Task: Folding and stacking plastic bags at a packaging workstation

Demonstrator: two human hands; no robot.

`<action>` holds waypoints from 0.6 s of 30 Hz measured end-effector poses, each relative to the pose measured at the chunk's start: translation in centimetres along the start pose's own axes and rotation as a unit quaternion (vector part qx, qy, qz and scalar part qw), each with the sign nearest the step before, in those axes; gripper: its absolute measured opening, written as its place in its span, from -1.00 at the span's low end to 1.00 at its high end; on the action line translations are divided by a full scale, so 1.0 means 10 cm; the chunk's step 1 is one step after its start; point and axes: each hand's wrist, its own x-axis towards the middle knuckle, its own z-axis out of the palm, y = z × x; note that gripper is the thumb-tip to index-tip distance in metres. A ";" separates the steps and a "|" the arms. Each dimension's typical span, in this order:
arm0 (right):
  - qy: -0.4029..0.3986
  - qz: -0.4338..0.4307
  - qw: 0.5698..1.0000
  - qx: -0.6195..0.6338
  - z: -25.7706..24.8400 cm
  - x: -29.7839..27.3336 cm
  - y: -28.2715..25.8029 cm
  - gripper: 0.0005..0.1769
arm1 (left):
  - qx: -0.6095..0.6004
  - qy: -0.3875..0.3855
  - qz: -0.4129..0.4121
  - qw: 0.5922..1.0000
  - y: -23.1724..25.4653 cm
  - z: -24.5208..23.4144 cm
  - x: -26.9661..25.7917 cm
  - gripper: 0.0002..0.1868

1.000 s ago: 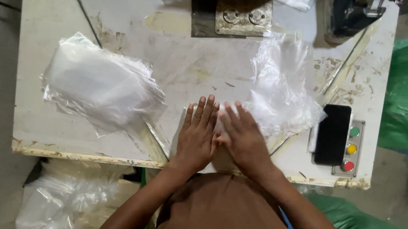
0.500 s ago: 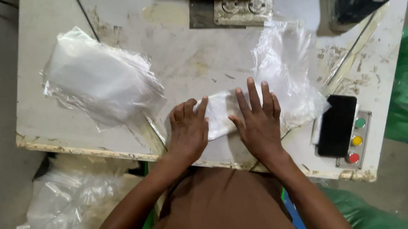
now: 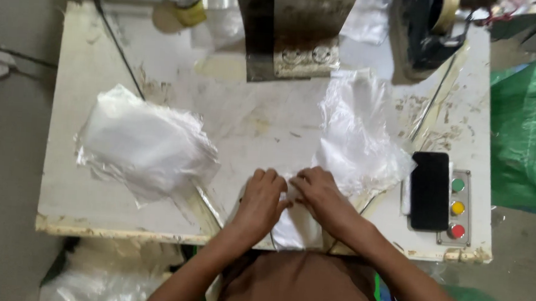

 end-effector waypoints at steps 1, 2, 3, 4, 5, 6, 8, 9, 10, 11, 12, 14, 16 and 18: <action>-0.045 0.001 0.999 0.008 0.00 -0.01 0.00 -0.78 | -0.032 -0.016 0.009 0.999 -0.02 0.08 -0.03 -0.66; -0.031 0.003 1.000 0.000 -0.12 0.03 -0.03 -0.78 | -0.025 -0.009 0.021 0.999 0.03 0.04 0.02 -0.66; -0.074 0.016 0.995 0.061 -0.23 0.03 -0.10 -0.83 | -0.018 -0.023 0.043 0.999 0.10 0.01 -0.01 -0.79; -0.115 0.027 0.986 0.122 -0.33 0.03 -0.17 -0.88 | -0.011 -0.036 0.064 0.997 0.16 -0.01 -0.03 -0.89; -0.107 0.029 0.986 0.120 -0.44 0.00 -0.17 -0.88 | -0.007 -0.036 0.071 0.997 0.20 -0.08 -0.05 -0.89; -0.096 -0.021 0.979 0.180 -0.53 -0.03 -0.18 -0.97 | -0.047 -0.021 0.084 0.995 0.24 -0.14 -0.07 -0.92; -0.076 -0.074 0.967 0.232 -0.64 -0.05 -0.12 -0.83 | -0.080 -0.002 0.103 0.991 0.21 -0.23 -0.05 -0.88; -0.108 -0.053 0.960 0.254 -0.63 -0.09 -0.08 -0.94 | -0.121 -0.036 0.091 0.988 0.20 -0.23 -0.09 -0.88; -0.140 -0.031 0.951 0.275 -0.63 -0.14 -0.05 -0.94 | -0.161 -0.071 0.079 0.981 0.19 -0.23 -0.13 -0.87; -0.141 -0.034 0.950 0.275 -0.66 -0.15 -0.05 -0.94 | -0.159 -0.069 0.077 0.982 0.19 -0.25 -0.17 -0.87; -0.141 -0.038 0.950 0.277 -0.70 -0.16 -0.05 -0.81 | -0.155 -0.058 0.048 0.985 0.20 -0.27 -0.20 -0.70; -0.127 -0.044 0.953 0.272 -0.70 -0.09 -0.03 -0.64 | -0.142 -0.043 0.033 0.988 0.14 -0.27 -0.13 -0.50; -0.149 -0.019 0.977 0.150 -0.58 -0.08 -0.08 -0.92 | -0.032 -0.043 0.067 0.996 0.15 -0.18 -0.17 -0.64; -0.160 0.017 0.976 0.144 -0.47 -0.06 -0.09 -0.89 | -0.016 -0.064 0.039 0.997 0.19 -0.08 -0.17 -0.65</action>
